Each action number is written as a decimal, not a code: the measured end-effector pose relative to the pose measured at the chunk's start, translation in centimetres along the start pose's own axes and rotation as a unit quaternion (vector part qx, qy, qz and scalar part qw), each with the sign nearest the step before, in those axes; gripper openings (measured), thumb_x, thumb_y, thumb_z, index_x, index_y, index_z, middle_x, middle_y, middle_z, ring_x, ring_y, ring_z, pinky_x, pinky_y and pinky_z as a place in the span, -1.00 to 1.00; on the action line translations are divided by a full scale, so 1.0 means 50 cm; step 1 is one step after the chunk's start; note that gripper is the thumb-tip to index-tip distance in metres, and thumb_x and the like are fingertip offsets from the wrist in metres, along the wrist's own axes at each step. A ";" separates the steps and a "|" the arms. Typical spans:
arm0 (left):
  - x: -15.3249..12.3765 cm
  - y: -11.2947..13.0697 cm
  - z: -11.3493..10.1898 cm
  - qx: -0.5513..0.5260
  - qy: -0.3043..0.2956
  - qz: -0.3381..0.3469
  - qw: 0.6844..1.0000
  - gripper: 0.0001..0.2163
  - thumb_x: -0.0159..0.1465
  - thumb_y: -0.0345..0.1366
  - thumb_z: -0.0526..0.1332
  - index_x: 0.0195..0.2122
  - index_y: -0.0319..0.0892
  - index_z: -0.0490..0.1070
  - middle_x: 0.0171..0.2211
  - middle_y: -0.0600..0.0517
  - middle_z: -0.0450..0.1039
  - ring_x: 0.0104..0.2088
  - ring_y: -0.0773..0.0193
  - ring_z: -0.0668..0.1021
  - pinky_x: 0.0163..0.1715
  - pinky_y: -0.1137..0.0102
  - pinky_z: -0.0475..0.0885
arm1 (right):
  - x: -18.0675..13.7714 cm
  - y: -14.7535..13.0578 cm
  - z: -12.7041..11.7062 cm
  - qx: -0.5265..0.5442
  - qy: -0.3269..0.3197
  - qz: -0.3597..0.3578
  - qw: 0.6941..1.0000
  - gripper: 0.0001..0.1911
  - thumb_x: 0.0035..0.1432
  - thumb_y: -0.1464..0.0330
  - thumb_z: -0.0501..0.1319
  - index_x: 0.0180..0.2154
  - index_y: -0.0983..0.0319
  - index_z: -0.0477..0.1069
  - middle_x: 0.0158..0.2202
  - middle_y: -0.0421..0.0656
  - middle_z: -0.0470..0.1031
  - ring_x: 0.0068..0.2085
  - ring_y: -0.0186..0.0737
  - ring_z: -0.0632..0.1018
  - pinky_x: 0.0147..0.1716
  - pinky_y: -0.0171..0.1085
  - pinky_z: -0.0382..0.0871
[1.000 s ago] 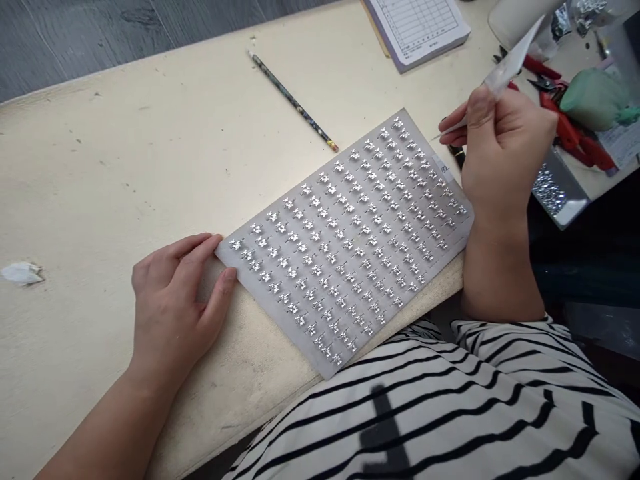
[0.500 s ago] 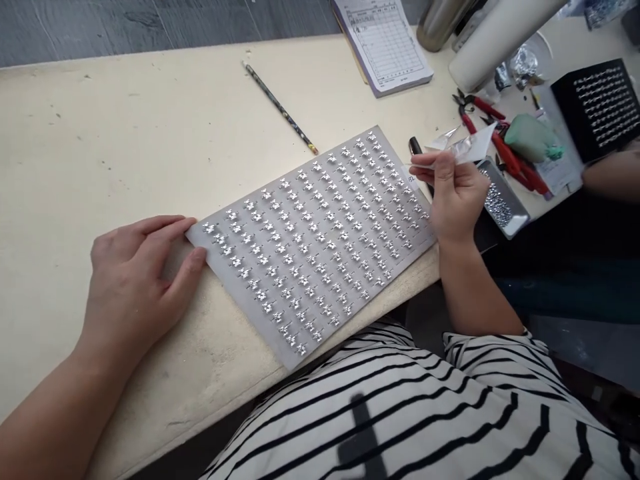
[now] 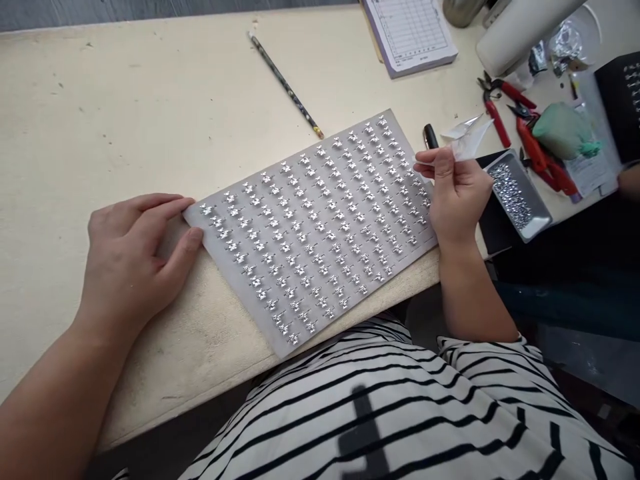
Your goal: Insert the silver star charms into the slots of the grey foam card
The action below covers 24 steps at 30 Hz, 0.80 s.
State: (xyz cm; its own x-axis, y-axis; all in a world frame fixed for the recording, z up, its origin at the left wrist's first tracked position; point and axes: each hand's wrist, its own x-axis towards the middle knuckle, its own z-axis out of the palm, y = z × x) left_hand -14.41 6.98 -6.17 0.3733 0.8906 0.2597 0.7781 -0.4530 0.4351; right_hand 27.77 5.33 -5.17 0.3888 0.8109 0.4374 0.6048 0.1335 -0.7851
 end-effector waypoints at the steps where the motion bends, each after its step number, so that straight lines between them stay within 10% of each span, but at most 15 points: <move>1: 0.000 0.000 0.000 -0.001 0.000 0.000 1.000 -0.57 0.43 -0.10 0.18 0.19 -0.27 0.50 0.15 -0.29 0.50 0.24 -0.18 0.48 0.35 -0.07 0.20 | 0.000 0.000 0.001 0.002 0.002 0.002 1.000 -0.59 0.38 0.02 0.17 -0.22 0.16 0.63 -0.28 -0.15 0.70 -0.28 -0.27 0.71 -0.18 -0.18 0.66; 24: 0.001 0.001 0.001 -0.003 0.001 0.001 1.000 -0.58 0.43 -0.10 0.19 0.18 -0.25 0.50 0.15 -0.27 0.50 0.23 -0.16 0.48 0.34 -0.07 0.19 | -0.009 -0.011 0.006 0.086 0.016 -0.022 0.996 -0.66 0.37 0.13 0.22 -0.23 0.21 0.65 -0.29 -0.14 0.69 -0.26 -0.23 0.71 -0.18 -0.16 0.68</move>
State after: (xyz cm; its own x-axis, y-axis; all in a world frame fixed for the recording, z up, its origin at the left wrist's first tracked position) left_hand -14.33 6.99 -6.20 0.3743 0.8893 0.2628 0.7738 -0.4557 0.4400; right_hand 27.07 5.09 -5.08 0.3879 0.7842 0.4843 0.4955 0.2657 -0.8270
